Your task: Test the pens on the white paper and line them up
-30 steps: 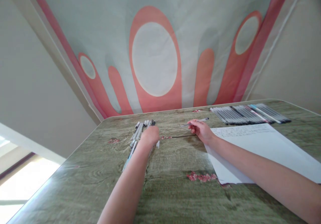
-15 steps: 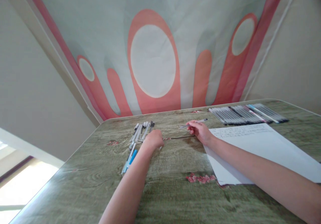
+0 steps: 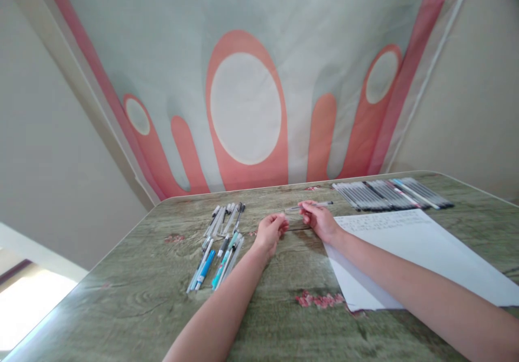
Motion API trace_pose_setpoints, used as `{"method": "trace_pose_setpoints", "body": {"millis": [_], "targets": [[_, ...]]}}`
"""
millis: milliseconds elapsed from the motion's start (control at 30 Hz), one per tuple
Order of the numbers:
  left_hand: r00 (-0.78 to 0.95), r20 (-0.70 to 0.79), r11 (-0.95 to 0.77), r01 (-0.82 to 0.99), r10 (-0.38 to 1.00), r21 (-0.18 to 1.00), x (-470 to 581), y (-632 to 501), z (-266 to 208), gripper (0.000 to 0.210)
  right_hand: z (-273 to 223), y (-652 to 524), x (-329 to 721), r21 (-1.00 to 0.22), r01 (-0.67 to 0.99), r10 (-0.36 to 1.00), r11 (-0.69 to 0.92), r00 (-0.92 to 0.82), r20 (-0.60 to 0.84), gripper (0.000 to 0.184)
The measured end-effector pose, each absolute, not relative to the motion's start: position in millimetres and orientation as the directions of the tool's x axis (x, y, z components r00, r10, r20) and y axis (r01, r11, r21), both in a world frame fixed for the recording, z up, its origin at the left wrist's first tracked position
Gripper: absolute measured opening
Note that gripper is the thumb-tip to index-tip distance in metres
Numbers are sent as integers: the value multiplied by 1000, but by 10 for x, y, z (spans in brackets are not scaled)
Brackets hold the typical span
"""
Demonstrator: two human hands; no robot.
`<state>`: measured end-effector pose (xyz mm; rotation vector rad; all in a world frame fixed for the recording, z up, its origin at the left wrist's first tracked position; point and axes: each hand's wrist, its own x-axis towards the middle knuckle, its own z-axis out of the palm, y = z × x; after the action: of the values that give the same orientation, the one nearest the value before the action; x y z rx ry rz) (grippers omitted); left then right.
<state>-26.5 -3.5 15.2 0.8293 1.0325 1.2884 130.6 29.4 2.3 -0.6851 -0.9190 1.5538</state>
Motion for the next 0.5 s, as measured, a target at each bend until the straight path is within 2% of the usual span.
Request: {"method": "trace_pose_setpoints", "body": {"millis": [100, 200, 500], "targets": [[-71, -124, 72, -498, 990, 864, -256, -1, 98, 18, 23, 298, 1312, -843, -535, 981, -53, -187, 57, 20], [-117, -121, 34, -566, 986, 823, -288, 37, 80, 15, 13, 305, 1317, -841, -538, 980, -62, -192, 51, 20], [-96, -106, 37, -545, 990, 837, -295, 49, 63, 20, 32, 256, 1303, -893, -449, 974, -31, -213, 73, 22]]}}
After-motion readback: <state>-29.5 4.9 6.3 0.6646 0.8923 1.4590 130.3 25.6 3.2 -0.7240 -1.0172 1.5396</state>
